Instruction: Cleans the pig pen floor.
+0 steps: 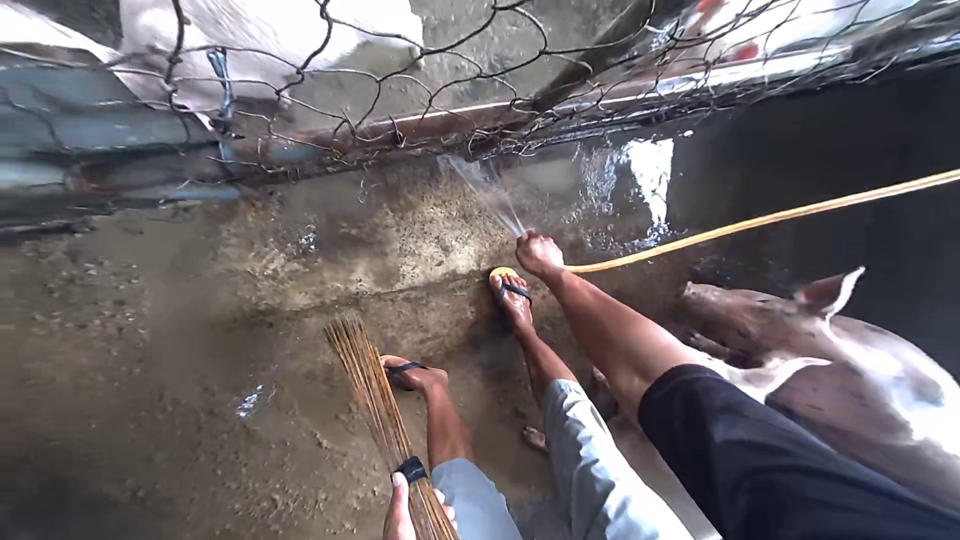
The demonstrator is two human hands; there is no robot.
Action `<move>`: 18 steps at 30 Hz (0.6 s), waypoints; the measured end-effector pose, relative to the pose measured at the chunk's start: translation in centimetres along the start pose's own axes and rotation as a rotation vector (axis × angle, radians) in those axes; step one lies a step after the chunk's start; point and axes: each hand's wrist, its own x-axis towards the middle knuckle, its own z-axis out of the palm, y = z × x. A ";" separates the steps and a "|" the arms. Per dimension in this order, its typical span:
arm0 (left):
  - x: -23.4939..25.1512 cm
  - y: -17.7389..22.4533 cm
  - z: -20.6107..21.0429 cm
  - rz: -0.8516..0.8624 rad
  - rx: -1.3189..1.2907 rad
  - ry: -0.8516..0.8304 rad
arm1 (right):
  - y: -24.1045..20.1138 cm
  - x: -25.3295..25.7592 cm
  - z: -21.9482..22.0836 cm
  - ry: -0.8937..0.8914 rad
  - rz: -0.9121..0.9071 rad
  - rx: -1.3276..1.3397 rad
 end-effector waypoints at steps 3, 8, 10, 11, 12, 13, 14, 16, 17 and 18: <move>0.0 -0.1 -0.3 0.000 -0.042 -0.030 | -0.2 0.6 -0.3 0.002 -0.020 0.026; 0.1 0.0 -1.6 0.065 -0.037 -0.086 | -1.2 -0.1 -1.7 0.013 0.009 0.070; 0.3 0.0 -1.9 0.063 -0.055 -0.095 | -1.7 0.0 -1.5 0.013 -0.018 0.000; 0.4 0.0 -2.1 0.067 -0.067 -0.106 | -1.8 0.2 -1.4 0.015 -0.034 -0.021; 0.4 0.1 -2.2 0.074 -0.086 -0.120 | -1.8 0.5 -1.4 0.017 -0.048 -0.026; 0.4 0.0 -2.2 0.081 -0.115 -0.134 | -1.9 0.8 -1.4 0.019 -0.063 -0.023; 0.4 0.0 -2.3 0.083 -0.145 -0.149 | -1.9 1.0 -1.4 0.021 -0.075 -0.019; 0.4 -0.1 -2.0 0.083 -0.194 -0.167 | -1.9 1.1 -1.2 0.018 -0.081 -0.023; 0.6 -0.1 -1.7 0.084 -0.212 -0.174 | -2.1 0.9 -1.3 0.004 -0.076 -0.033; 0.9 -0.2 -1.4 0.087 -0.221 -0.181 | -2.4 0.6 -1.2 -0.010 -0.077 -0.045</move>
